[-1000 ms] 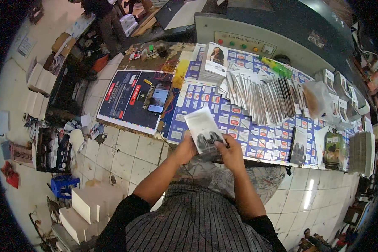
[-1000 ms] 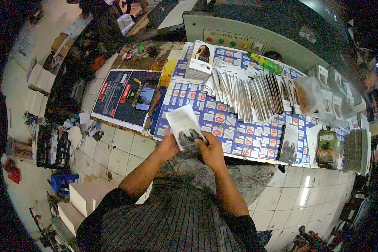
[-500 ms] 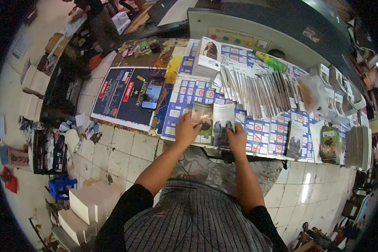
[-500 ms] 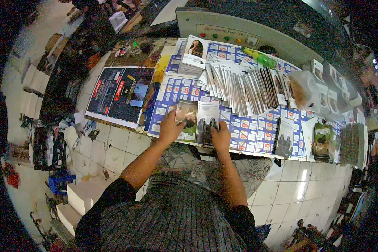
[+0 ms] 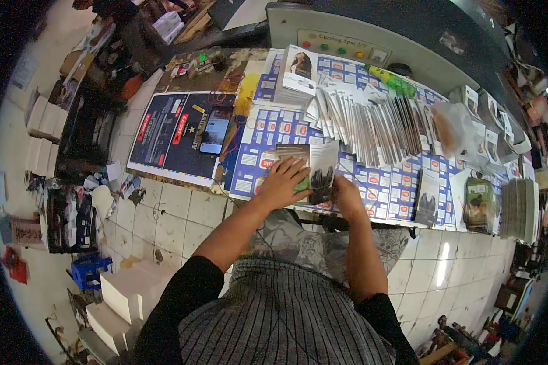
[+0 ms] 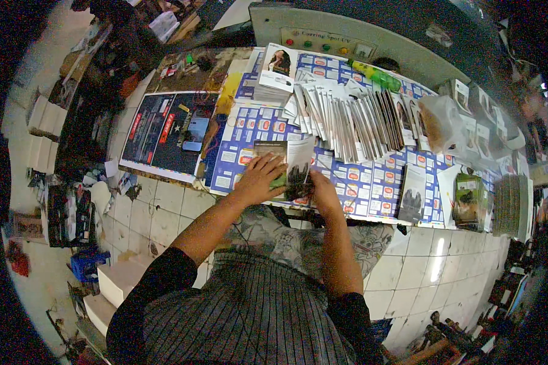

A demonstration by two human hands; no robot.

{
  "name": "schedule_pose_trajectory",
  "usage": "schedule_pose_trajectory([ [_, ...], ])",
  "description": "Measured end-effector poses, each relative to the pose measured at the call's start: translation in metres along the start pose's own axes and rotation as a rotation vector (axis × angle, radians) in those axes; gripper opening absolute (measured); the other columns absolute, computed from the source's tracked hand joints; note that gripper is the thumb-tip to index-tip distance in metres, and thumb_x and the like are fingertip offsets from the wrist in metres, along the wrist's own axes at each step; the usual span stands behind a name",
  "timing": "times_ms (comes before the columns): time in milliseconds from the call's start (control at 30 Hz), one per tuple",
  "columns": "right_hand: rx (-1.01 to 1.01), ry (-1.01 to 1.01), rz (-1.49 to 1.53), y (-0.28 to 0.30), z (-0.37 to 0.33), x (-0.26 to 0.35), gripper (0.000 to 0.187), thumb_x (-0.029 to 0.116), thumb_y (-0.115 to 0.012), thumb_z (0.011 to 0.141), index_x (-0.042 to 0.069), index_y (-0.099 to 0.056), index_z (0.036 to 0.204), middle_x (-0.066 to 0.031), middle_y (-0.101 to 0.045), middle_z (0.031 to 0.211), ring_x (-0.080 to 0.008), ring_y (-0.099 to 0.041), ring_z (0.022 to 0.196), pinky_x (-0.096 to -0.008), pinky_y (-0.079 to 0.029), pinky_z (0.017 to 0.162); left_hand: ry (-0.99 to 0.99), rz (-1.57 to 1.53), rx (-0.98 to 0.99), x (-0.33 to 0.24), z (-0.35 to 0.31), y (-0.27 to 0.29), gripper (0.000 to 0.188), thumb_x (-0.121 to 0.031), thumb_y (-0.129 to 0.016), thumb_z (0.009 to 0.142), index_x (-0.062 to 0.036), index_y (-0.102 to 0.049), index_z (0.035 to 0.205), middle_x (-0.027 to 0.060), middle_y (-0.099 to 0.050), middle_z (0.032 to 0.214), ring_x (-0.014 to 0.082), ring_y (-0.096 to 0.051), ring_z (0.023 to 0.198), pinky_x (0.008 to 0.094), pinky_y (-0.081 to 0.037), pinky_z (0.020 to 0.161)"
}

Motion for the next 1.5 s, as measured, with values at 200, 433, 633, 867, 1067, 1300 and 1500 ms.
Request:
schedule_pose_trajectory([
  [200,-0.010,0.676,-1.112,-0.080,-0.017,0.054,0.046,0.032,-0.063,0.094,0.004,-0.060,0.130,-0.0208,-0.057,0.129,-0.0392,-0.057,0.116,-0.0437,-0.050,0.095,0.034,0.023,0.203,0.014,-0.007,-0.018,0.080,-0.047,-0.070,0.082,-0.0058,-0.046,0.145,0.0190,-0.038,0.154,0.0361,-0.027,0.147,0.0530,-0.017,0.121],
  [433,-0.119,0.881,-1.301,-0.090,-0.021,0.045,0.049,0.034,-0.067,0.091,0.006,-0.060,0.131,-0.0200,-0.053,0.135,-0.0411,-0.055,0.116,-0.0480,-0.049,0.096,0.128,0.120,0.144,0.063,-0.031,0.001,0.060,-0.037,-0.047,0.102,-0.0092,-0.035,0.153,0.0140,-0.031,0.161,0.0304,-0.024,0.150,0.0521,-0.016,0.121],
  [633,-0.088,0.924,-1.357,-0.115,-0.016,0.046,0.053,0.034,-0.069,0.089,0.012,-0.058,0.135,-0.0210,-0.043,0.148,-0.0424,-0.046,0.130,-0.0526,-0.041,0.105,0.145,0.102,0.118,0.078,-0.043,0.003,0.055,-0.032,-0.045,0.103,-0.0111,-0.036,0.153,0.0060,-0.031,0.161,0.0284,-0.021,0.152,0.0546,-0.016,0.120],
  [867,0.069,0.856,-1.469,-0.132,-0.003,0.031,0.063,0.047,-0.064,0.091,0.013,-0.053,0.142,-0.0219,-0.029,0.159,-0.0418,-0.024,0.148,-0.0547,-0.024,0.118,0.121,0.056,0.131,0.088,-0.040,0.001,0.054,-0.025,-0.047,0.101,-0.0078,-0.035,0.151,0.0093,-0.035,0.159,0.0280,-0.026,0.150,0.0553,-0.017,0.119],
  [1067,0.074,0.858,-1.556,-0.135,-0.003,0.027,0.070,0.059,-0.059,0.090,0.013,-0.053,0.143,-0.0233,-0.030,0.158,-0.0414,-0.024,0.148,-0.0592,-0.021,0.117,0.161,-0.247,0.106,0.097,-0.042,0.007,0.069,-0.026,-0.055,0.096,-0.0071,-0.025,0.155,0.0161,-0.033,0.159,0.0289,-0.025,0.150,0.0564,-0.017,0.118],
  [1300,0.043,0.849,-1.605,-0.137,-0.003,0.026,0.071,0.061,-0.059,0.089,0.013,-0.054,0.142,-0.0215,-0.031,0.158,-0.0403,-0.024,0.148,-0.0595,-0.022,0.117,0.108,-0.237,0.278,0.094,-0.041,0.004,0.096,-0.041,-0.074,0.082,-0.0141,-0.022,0.159,0.0116,-0.021,0.165,0.0324,-0.014,0.154,0.0559,-0.010,0.120],
  [1500,0.054,0.818,-1.585,-0.134,0.000,0.024,0.070,0.058,-0.063,0.089,0.015,-0.053,0.144,-0.0211,-0.026,0.160,-0.0404,-0.021,0.149,-0.0607,-0.021,0.117,0.065,-0.178,0.348,0.092,-0.041,-0.003,0.102,-0.047,-0.077,0.079,-0.0164,-0.022,0.159,0.0087,-0.016,0.167,0.0320,-0.010,0.154,0.0575,-0.009,0.120],
])
Point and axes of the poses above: each hand's wrist, its own z-axis towards the middle knuckle, its own y-axis out of the back of the hand, x = y × z, the point moved 10 cm from there along z, towards the middle knuckle
